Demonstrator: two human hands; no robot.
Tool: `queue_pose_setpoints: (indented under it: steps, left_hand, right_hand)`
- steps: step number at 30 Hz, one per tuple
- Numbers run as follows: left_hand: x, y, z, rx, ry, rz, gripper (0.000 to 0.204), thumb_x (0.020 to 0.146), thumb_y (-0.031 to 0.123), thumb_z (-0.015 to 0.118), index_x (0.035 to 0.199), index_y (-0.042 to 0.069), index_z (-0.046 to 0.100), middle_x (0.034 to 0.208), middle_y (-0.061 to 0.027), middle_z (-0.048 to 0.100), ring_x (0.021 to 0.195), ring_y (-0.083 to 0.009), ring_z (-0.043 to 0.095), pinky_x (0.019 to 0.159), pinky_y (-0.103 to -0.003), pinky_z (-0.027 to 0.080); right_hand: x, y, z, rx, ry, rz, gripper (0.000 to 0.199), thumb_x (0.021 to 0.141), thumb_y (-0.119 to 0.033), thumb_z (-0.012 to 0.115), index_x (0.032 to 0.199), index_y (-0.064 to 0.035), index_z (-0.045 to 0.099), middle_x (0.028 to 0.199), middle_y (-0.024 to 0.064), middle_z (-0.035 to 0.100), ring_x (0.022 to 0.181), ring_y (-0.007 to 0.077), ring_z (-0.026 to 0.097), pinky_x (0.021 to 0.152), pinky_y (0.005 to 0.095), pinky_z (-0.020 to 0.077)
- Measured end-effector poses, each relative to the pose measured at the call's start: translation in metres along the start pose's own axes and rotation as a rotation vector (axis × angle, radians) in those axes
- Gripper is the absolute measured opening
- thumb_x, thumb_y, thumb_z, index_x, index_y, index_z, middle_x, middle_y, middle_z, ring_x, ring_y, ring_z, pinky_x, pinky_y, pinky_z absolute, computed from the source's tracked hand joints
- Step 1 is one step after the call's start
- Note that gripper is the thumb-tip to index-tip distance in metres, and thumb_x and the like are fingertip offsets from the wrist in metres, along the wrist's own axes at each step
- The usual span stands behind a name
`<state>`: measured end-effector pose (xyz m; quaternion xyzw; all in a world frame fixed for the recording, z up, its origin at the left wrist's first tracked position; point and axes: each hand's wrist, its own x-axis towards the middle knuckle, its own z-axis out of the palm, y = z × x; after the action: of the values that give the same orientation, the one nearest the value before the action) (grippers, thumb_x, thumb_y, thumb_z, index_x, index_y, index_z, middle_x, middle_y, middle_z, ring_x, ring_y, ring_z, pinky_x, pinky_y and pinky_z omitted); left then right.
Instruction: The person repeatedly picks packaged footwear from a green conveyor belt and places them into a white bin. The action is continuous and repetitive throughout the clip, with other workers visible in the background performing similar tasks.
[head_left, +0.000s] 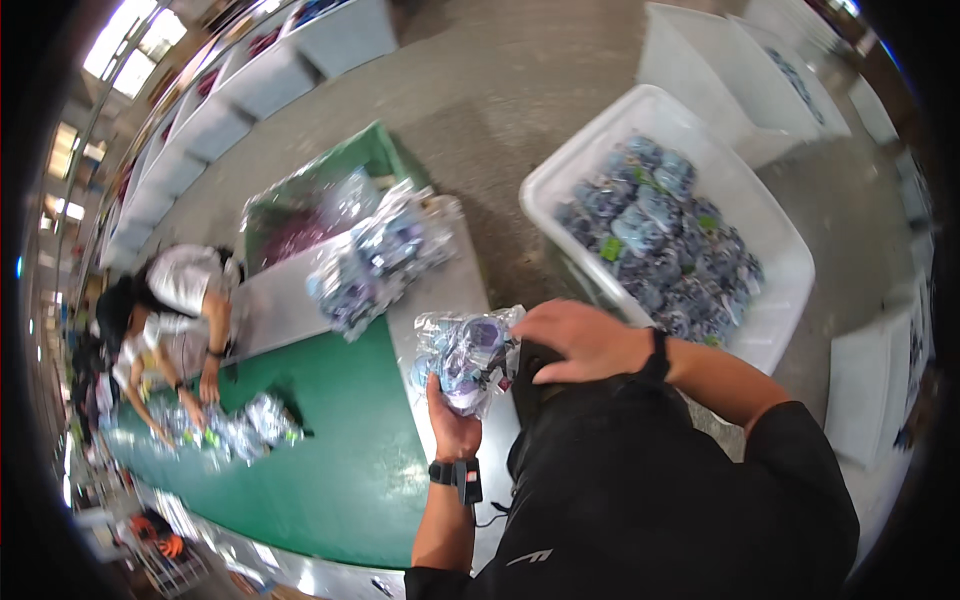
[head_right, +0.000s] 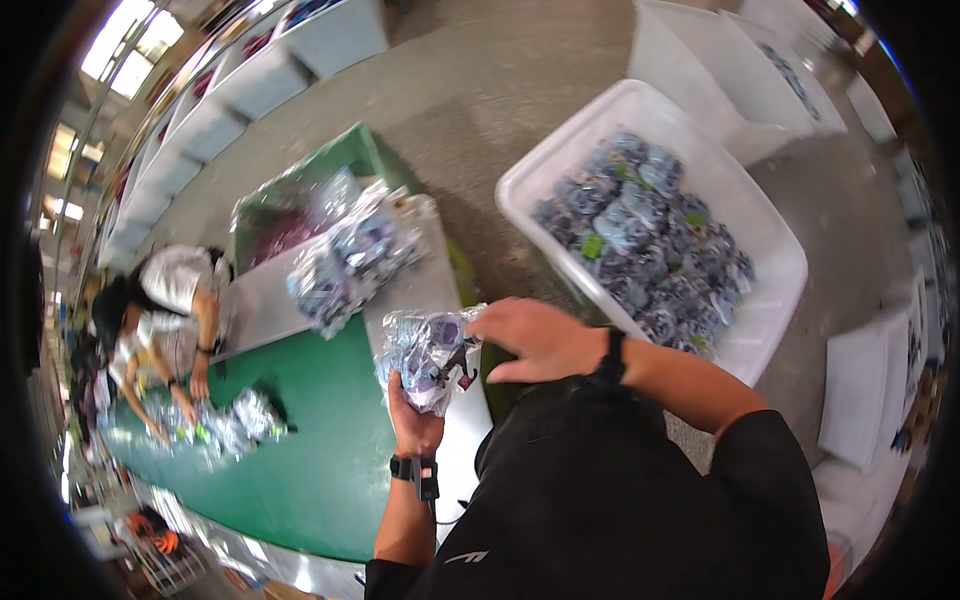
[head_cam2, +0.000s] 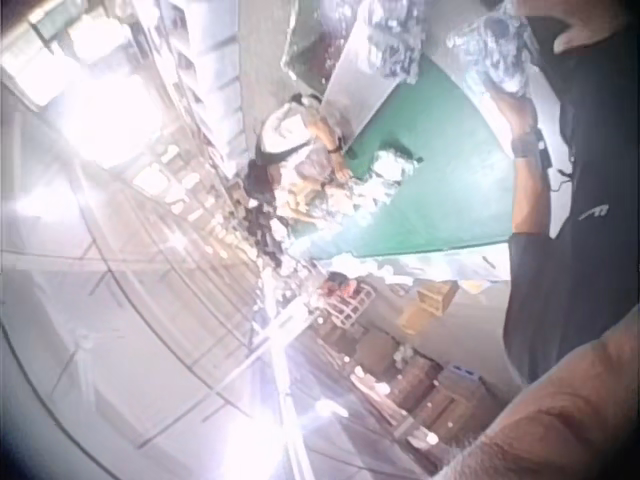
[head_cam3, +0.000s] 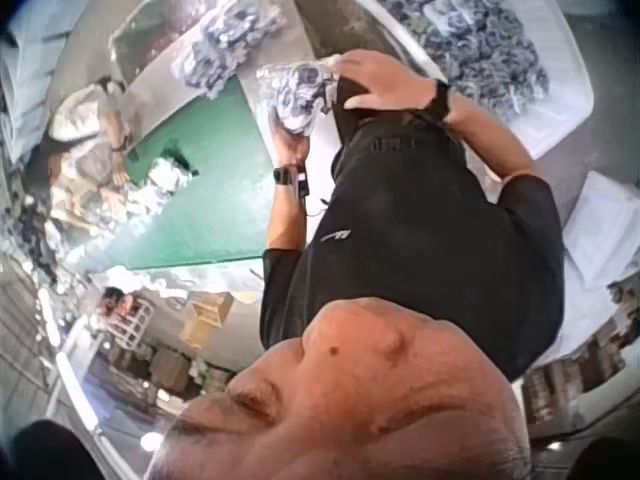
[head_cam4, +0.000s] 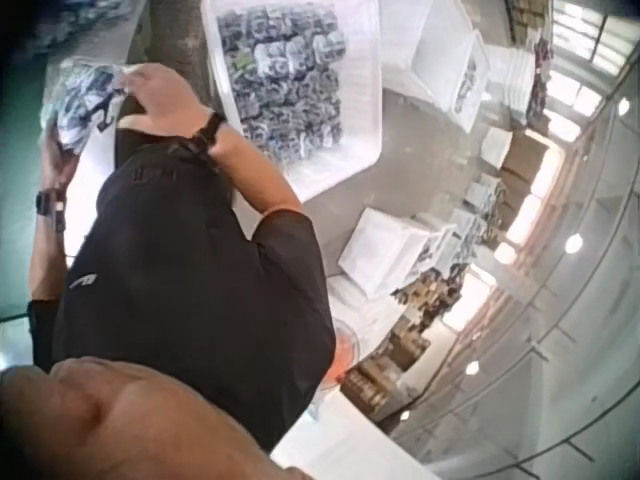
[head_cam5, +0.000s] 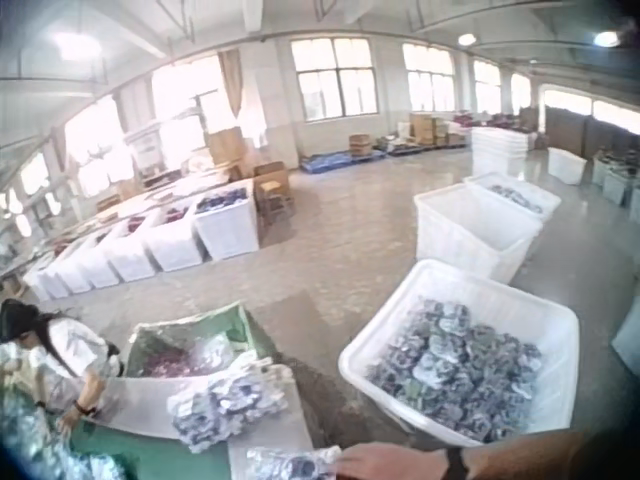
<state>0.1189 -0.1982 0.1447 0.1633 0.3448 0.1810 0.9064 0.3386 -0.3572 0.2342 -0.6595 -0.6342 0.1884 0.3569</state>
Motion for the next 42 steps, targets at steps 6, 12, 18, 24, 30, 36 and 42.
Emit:
queue_pose_setpoints:
  steps: [6,12,18,24,30,36,42]
  left_hand:
    - [0.009,-0.066,0.069,0.217,-0.065,-0.287,0.047,0.1,0.041,0.039,0.132,0.008,0.044,0.128,-0.0079,0.055,0.118,-0.023,0.053,0.101,-0.042,0.041]
    - [0.026,-0.109,0.095,0.447,-0.15,-0.514,0.055,0.097,0.046,0.045,0.136,0.009,0.04,0.125,-0.0104,0.057,0.115,-0.0272,0.055,0.097,-0.042,0.044]
    - [0.048,-0.122,0.05,0.982,-0.052,-0.166,0.045,0.095,0.02,0.056,0.134,0.003,0.043,0.107,-0.0102,0.064,0.092,-0.0169,0.062,0.077,-0.03,0.051]
    - [0.016,-0.115,-0.027,1.051,0.291,-0.209,0.049,0.092,0.022,0.06,0.131,-0.003,0.044,0.097,-0.0117,0.066,0.087,-0.0175,0.063,0.073,-0.032,0.052]
    - [-0.032,-0.109,-0.075,1.11,0.454,-0.257,0.049,0.094,0.027,0.057,0.133,0.0,0.043,0.117,-0.0191,0.058,0.101,-0.0303,0.061,0.079,-0.04,0.052]
    - [-0.052,-0.113,-0.117,1.026,0.511,-0.239,0.048,0.094,0.028,0.057,0.132,0.002,0.044,0.116,-0.0186,0.058,0.097,-0.0294,0.062,0.074,-0.038,0.055]
    - [-0.057,-0.124,-0.099,0.953,0.554,-0.241,0.051,0.085,0.012,0.06,0.129,-0.005,0.04,0.104,-0.0159,0.058,0.094,-0.0318,0.064,0.072,-0.04,0.055]
  right_hand:
    - [-0.039,0.013,0.012,-0.236,-0.033,0.002,0.066,0.064,-0.022,0.078,0.123,-0.0064,0.052,0.108,0.0138,0.054,0.099,0.0317,0.056,0.085,0.0407,0.0454]
    - [-0.116,0.062,-0.026,-0.118,0.176,0.274,0.064,0.063,-0.02,0.073,0.122,-0.0058,0.052,0.102,0.0144,0.055,0.097,0.0336,0.057,0.083,0.041,0.0478]
    - [-0.233,0.129,-0.054,-0.136,0.193,0.616,0.063,0.063,-0.021,0.073,0.122,-0.0083,0.053,0.105,0.0147,0.056,0.1,0.0343,0.056,0.086,0.0416,0.0475]
    - [-0.34,0.19,-0.061,-0.307,0.07,0.906,0.057,0.064,-0.018,0.07,0.118,-0.0099,0.055,0.103,0.0139,0.055,0.098,0.0337,0.056,0.084,0.0425,0.0481]
    - [-0.377,0.239,-0.059,-0.32,0.02,1.03,0.057,0.064,-0.017,0.069,0.119,-0.01,0.054,0.104,0.0135,0.054,0.101,0.0333,0.055,0.084,0.0424,0.0479]
    - [-0.365,0.26,-0.053,-0.237,0.024,1.0,0.063,0.064,-0.018,0.071,0.124,-0.0094,0.051,0.11,0.0127,0.054,0.105,0.0326,0.054,0.086,0.0426,0.0475]
    - [-0.372,0.266,-0.052,-0.174,-0.037,1.056,0.068,0.063,-0.02,0.071,0.127,-0.0106,0.05,0.114,0.0135,0.053,0.107,0.033,0.054,0.09,0.0414,0.0469]
